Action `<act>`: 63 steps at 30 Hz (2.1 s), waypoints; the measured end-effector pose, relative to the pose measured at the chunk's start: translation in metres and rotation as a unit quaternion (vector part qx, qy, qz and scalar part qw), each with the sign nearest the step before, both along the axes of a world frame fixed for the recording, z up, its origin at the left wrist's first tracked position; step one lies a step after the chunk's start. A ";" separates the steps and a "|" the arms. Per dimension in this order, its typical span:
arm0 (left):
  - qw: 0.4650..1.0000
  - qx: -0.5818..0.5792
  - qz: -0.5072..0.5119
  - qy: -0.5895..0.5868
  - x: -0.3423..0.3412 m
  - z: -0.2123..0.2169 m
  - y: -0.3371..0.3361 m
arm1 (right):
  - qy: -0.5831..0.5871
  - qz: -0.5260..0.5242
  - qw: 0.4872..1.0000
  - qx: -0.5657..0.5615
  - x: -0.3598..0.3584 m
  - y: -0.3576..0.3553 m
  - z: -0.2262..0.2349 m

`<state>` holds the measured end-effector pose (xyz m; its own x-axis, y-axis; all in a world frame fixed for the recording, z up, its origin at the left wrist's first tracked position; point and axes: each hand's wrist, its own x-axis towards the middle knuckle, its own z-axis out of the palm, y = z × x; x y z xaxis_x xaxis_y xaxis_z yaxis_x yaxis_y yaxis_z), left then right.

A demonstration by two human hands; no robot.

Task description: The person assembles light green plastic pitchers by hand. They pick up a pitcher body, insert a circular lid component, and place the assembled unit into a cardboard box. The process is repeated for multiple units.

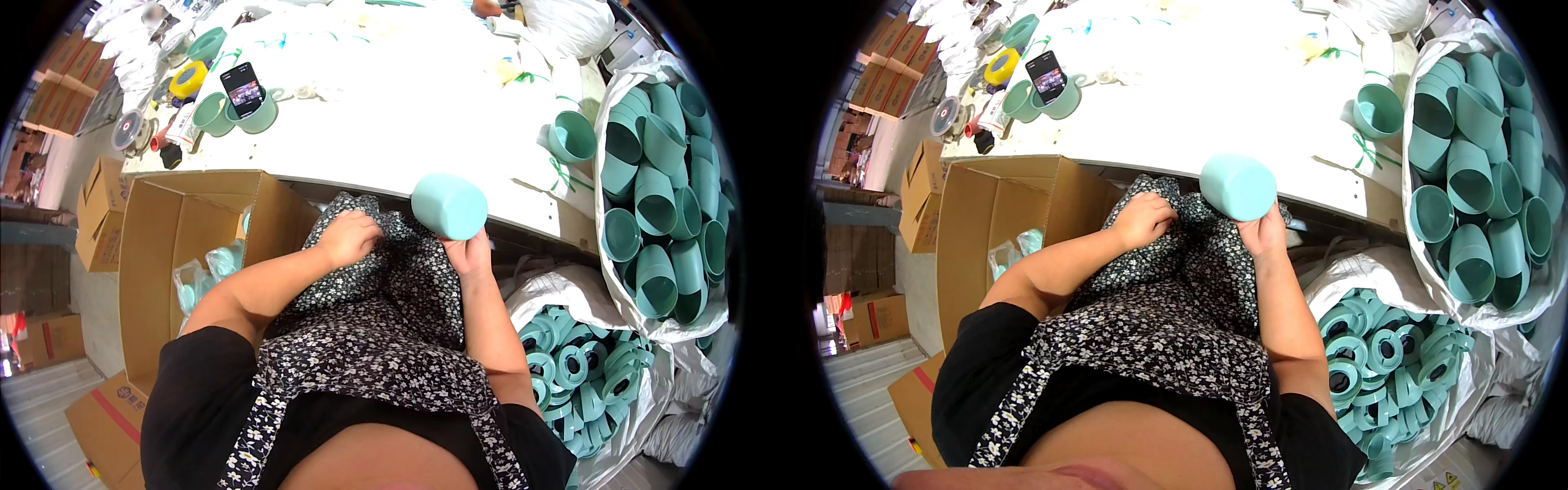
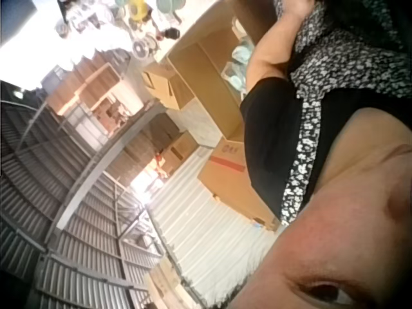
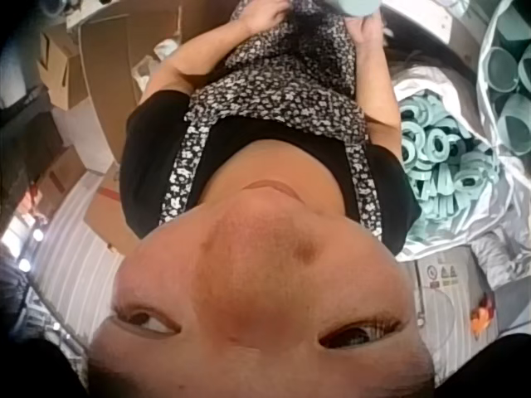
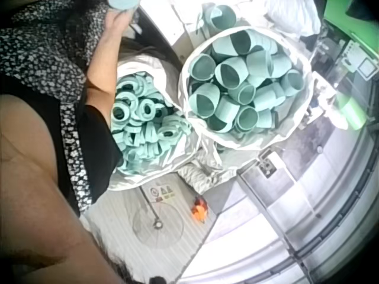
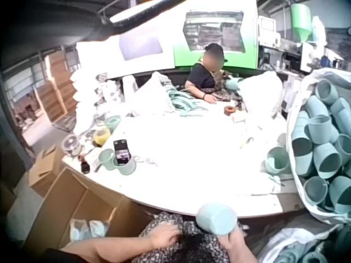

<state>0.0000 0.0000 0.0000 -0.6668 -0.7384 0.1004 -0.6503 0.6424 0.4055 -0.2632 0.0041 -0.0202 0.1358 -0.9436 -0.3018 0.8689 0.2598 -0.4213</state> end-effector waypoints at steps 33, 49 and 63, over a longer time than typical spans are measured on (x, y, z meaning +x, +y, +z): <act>1.000 0.006 0.005 0.008 -0.001 0.000 0.002 | 0.017 0.021 0.998 -0.052 0.000 0.006 0.009; 1.000 0.004 0.002 0.008 0.000 -0.002 0.002 | 0.018 0.030 0.998 -0.051 0.000 0.005 0.010; 1.000 0.004 0.003 0.002 -0.001 0.000 0.002 | 0.035 0.024 0.999 -0.034 0.002 0.005 0.015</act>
<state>-0.0009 0.0021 0.0003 -0.6622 -0.7429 0.0980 -0.6522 0.6358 0.4127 -0.2614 0.0091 -0.0056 0.1627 -0.9551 -0.2475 0.8243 0.2694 -0.4979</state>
